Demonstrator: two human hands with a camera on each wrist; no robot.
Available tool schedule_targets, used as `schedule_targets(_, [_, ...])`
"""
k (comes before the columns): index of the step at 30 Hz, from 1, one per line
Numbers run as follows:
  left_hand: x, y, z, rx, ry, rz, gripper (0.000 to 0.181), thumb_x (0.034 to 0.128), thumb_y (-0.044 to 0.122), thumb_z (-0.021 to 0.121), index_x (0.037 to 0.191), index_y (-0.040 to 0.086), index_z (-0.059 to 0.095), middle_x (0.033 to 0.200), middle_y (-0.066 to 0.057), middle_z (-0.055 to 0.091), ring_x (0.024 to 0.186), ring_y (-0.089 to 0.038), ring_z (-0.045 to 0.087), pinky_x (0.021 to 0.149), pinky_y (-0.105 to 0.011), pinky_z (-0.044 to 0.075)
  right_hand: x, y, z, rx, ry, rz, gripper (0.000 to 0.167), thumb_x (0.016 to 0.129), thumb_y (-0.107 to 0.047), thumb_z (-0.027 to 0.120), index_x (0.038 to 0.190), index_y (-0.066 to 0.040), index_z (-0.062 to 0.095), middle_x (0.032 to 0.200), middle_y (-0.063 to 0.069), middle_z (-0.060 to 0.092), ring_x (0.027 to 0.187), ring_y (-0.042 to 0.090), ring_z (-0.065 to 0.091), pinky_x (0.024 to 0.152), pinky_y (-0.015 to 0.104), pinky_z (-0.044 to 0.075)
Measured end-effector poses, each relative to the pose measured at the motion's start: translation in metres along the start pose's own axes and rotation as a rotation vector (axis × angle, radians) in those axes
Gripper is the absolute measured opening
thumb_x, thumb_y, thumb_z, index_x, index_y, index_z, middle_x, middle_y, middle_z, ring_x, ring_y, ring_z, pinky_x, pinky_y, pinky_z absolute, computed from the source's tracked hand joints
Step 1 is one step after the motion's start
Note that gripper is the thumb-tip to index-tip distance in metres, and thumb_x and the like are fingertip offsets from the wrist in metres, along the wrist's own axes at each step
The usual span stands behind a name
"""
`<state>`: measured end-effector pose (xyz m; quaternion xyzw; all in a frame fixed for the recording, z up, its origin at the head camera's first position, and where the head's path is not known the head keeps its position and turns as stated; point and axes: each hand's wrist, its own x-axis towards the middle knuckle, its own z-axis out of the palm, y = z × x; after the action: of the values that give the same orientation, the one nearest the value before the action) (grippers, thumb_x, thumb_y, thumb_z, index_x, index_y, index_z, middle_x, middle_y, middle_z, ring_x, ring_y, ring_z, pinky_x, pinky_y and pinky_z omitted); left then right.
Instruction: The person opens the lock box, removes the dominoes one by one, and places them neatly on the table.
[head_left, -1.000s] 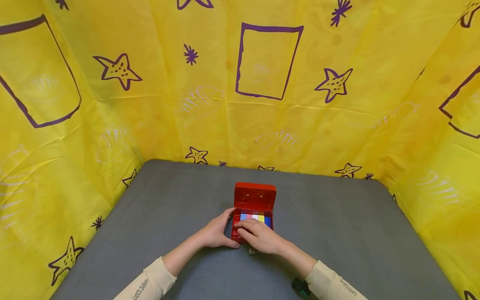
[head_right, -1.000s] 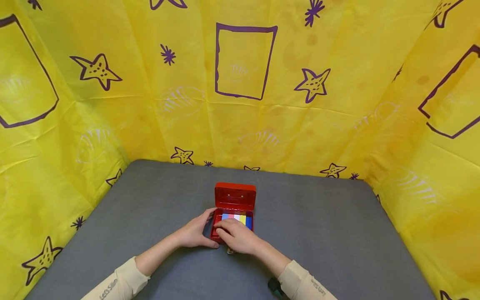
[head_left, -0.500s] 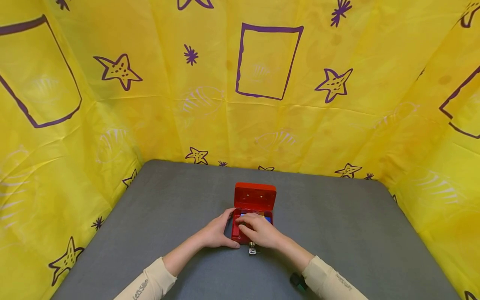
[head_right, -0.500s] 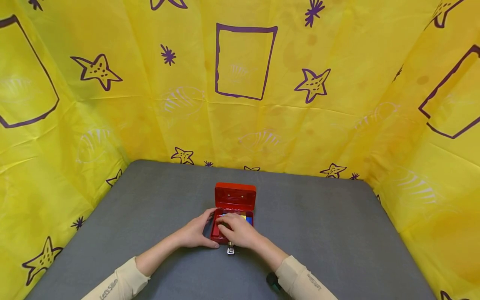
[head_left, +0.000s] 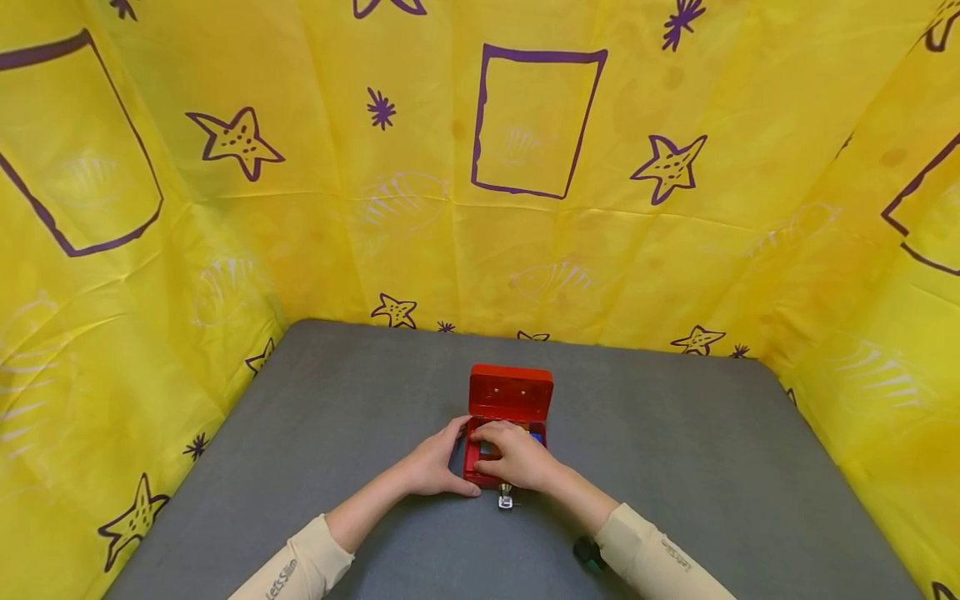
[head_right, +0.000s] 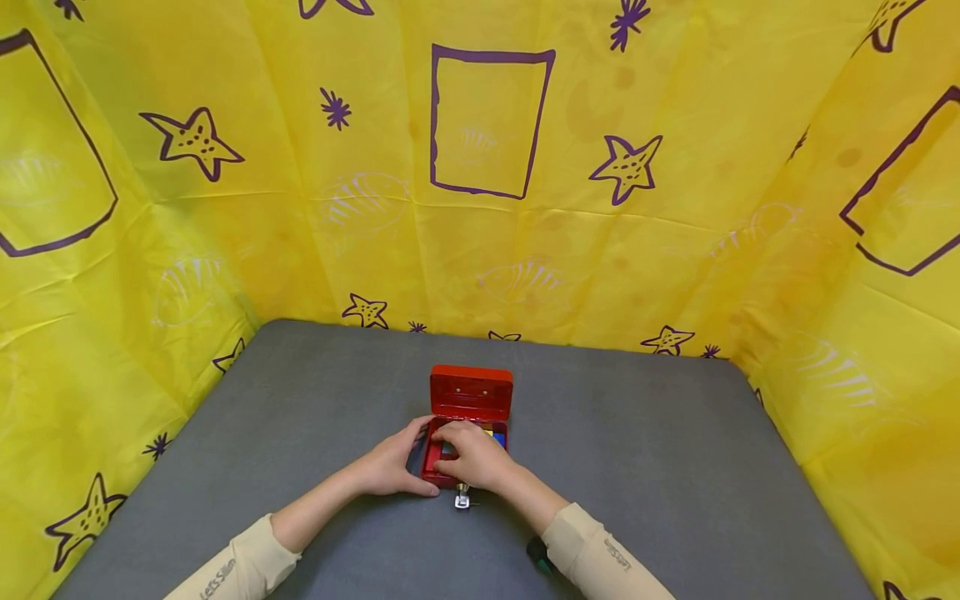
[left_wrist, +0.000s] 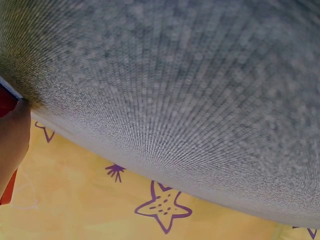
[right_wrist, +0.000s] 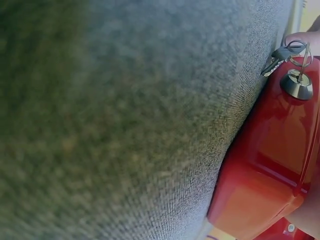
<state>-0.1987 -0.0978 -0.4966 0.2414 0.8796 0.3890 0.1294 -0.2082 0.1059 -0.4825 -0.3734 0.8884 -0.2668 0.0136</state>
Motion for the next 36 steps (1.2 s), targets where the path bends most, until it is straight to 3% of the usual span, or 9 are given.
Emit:
schedule_targets(10, [-0.0002,-0.0001,-0.0002,0.006,-0.002,0.006,0.102,0.0701,0.034,0.087,0.147,0.003,0.027,0.143,-0.015,0.045,0.125,-0.031,0.047,0.104,-0.052,0.039,0.0022,0.0017,0.0023,-0.043,0.001,-0.009,0.042,0.082,-0.022,0.080,0.116,-0.002,0.067,0.114,0.008,0.068,0.109,0.023,0.061,0.096,0.038,0.048])
schedule_targets(36, [-0.0002,-0.0018,-0.0001,0.006,0.001,0.015,0.103,0.0701,0.035,0.087,0.147,0.002,0.027,0.143,-0.015,0.045,0.125,-0.031,0.047,0.103,-0.053,0.039,0.0040,0.0031,0.0019,-0.073,0.002,-0.035,0.034,0.081,-0.020,0.080,0.110,-0.005,0.070,0.107,0.005,0.069,0.104,0.021,0.061,0.094,0.034,0.049])
